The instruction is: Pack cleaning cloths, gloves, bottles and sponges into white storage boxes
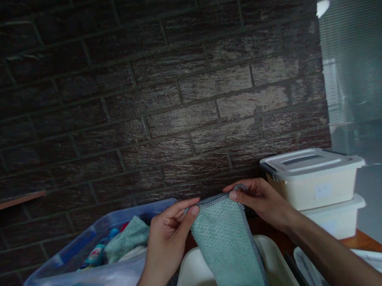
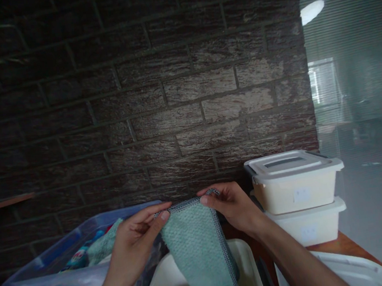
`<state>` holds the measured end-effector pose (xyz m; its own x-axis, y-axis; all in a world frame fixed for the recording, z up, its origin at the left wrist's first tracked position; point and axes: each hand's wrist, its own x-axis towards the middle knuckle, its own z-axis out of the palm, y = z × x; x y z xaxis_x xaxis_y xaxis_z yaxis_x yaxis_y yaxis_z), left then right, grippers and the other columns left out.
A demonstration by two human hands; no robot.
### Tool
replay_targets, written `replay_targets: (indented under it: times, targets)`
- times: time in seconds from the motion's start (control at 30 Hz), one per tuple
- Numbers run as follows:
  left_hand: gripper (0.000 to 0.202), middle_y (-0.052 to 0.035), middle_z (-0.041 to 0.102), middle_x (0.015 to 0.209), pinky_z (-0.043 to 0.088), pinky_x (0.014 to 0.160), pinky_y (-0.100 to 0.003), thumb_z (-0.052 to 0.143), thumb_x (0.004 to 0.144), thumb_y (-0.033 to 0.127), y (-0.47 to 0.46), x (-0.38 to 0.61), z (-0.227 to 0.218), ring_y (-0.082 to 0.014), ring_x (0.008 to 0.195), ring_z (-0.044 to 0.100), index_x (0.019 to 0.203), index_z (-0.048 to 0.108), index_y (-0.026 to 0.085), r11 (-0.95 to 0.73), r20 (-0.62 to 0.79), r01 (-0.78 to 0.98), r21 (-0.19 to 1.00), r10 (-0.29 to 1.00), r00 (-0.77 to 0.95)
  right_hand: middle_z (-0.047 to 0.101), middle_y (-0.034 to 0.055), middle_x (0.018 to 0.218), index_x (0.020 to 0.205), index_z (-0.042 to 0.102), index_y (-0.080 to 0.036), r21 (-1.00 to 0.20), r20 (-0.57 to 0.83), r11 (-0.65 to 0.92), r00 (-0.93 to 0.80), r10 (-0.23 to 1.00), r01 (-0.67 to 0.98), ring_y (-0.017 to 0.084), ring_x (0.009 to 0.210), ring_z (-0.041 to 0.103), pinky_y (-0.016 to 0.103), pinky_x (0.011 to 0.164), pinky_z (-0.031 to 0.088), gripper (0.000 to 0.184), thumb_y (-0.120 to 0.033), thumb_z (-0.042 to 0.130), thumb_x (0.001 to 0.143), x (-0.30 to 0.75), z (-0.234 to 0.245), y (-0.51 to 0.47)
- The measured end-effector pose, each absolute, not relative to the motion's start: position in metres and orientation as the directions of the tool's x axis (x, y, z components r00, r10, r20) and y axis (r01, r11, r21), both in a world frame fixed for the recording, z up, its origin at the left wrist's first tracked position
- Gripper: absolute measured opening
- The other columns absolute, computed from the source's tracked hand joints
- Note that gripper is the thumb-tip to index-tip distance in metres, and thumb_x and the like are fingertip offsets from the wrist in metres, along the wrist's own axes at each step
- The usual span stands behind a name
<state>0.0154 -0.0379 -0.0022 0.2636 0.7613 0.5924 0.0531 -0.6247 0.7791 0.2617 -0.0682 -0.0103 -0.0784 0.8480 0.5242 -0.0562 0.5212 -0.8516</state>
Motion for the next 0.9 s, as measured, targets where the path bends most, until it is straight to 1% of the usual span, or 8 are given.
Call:
replay_targets:
  times: [0.13, 0.3, 0.57, 0.63, 0.7, 0.8, 0.83, 0.9]
  targets:
    - [0.022, -0.0030, 0.077, 0.082, 0.049, 0.063, -0.020, 0.074, 0.087, 0.035, -0.036, 0.015, -0.005, -0.0134, 0.070, 0.064, 0.102, 0.080, 0.020, -0.630, 0.595, 0.087, 0.772, 0.764, 0.247, 0.076, 0.0040, 0.090, 0.099, 0.081, -0.020, -0.810, 0.582, 0.584, -0.048, 0.812, 0.056, 0.018, 0.081, 0.062, 0.030, 0.076, 0.045, 0.026, -0.042, 0.075, 0.086, 0.263, -0.009, -0.069]
    - [0.018, -0.0025, 0.078, 0.083, 0.051, 0.065, -0.020, 0.074, 0.087, 0.034, -0.036, 0.017, -0.006, -0.0134, 0.072, 0.066, 0.098, 0.080, 0.021, -0.629, 0.601, 0.072, 0.774, 0.765, 0.231, 0.072, 0.0018, 0.082, 0.090, 0.079, -0.019, -0.797, 0.601, 0.602, -0.029, 0.798, 0.044, 0.016, 0.075, 0.058, 0.028, 0.070, 0.044, 0.024, -0.042, 0.073, 0.089, 0.263, -0.008, -0.068]
    - [0.026, -0.0020, 0.077, 0.082, 0.047, 0.060, -0.017, 0.077, 0.085, 0.034, -0.041, 0.020, -0.005, -0.0103, 0.067, 0.063, 0.107, 0.077, 0.021, -0.589, 0.579, 0.001, 0.808, 0.794, 0.188, 0.069, 0.0016, 0.082, 0.091, 0.076, -0.018, -0.776, 0.623, 0.625, -0.042, 0.781, 0.085, 0.014, 0.076, 0.058, 0.028, 0.070, 0.044, 0.020, -0.037, 0.077, 0.086, 0.267, -0.006, -0.068]
    - [0.026, -0.0008, 0.074, 0.076, 0.043, 0.056, -0.016, 0.076, 0.085, 0.035, -0.042, 0.021, -0.007, -0.0091, 0.063, 0.059, 0.107, 0.077, 0.021, -0.586, 0.570, 0.020, 0.810, 0.794, 0.210, 0.070, 0.0023, 0.086, 0.096, 0.075, -0.018, -0.783, 0.615, 0.617, -0.052, 0.787, 0.080, 0.015, 0.079, 0.060, 0.028, 0.071, 0.046, 0.022, -0.036, 0.079, 0.084, 0.268, -0.006, -0.071]
    - [0.025, 0.0002, 0.071, 0.072, 0.040, 0.052, -0.016, 0.075, 0.086, 0.036, -0.045, 0.022, -0.009, -0.0086, 0.060, 0.056, 0.106, 0.077, 0.021, -0.592, 0.565, 0.048, 0.805, 0.788, 0.245, 0.072, 0.0047, 0.098, 0.108, 0.073, -0.019, -0.777, 0.615, 0.620, -0.085, 0.784, 0.108, 0.017, 0.088, 0.064, 0.029, 0.077, 0.050, 0.032, -0.036, 0.081, 0.082, 0.268, -0.005, -0.075]
    - [0.022, 0.0002, 0.071, 0.070, 0.038, 0.051, -0.017, 0.074, 0.087, 0.035, -0.051, 0.025, -0.012, -0.0096, 0.059, 0.055, 0.103, 0.079, 0.021, -0.612, 0.562, 0.089, 0.785, 0.766, 0.311, 0.071, 0.0061, 0.118, 0.125, 0.068, -0.022, -0.706, 0.633, 0.668, -0.213, 0.744, 0.236, 0.020, 0.104, 0.065, 0.032, 0.090, 0.050, 0.048, -0.036, 0.082, 0.081, 0.263, -0.002, -0.087]
    - [0.021, -0.0004, 0.073, 0.073, 0.040, 0.052, -0.017, 0.074, 0.087, 0.035, -0.053, 0.026, -0.013, -0.0104, 0.061, 0.058, 0.103, 0.079, 0.022, -0.623, 0.564, 0.099, 0.776, 0.756, 0.333, 0.071, 0.0046, 0.119, 0.125, 0.068, -0.023, -0.668, 0.630, 0.685, -0.269, 0.728, 0.290, 0.019, 0.104, 0.065, 0.030, 0.090, 0.050, 0.048, -0.038, 0.082, 0.082, 0.260, -0.001, -0.091]
    - [0.018, -0.0010, 0.076, 0.080, 0.045, 0.057, -0.018, 0.073, 0.088, 0.033, -0.057, 0.027, -0.013, -0.0120, 0.067, 0.063, 0.101, 0.080, 0.023, -0.643, 0.566, 0.116, 0.757, 0.734, 0.376, 0.074, 0.0006, 0.110, 0.120, 0.071, -0.025, -0.590, 0.609, 0.704, -0.355, 0.709, 0.395, 0.016, 0.095, 0.066, 0.026, 0.083, 0.049, 0.038, -0.039, 0.078, 0.086, 0.253, 0.003, -0.098]
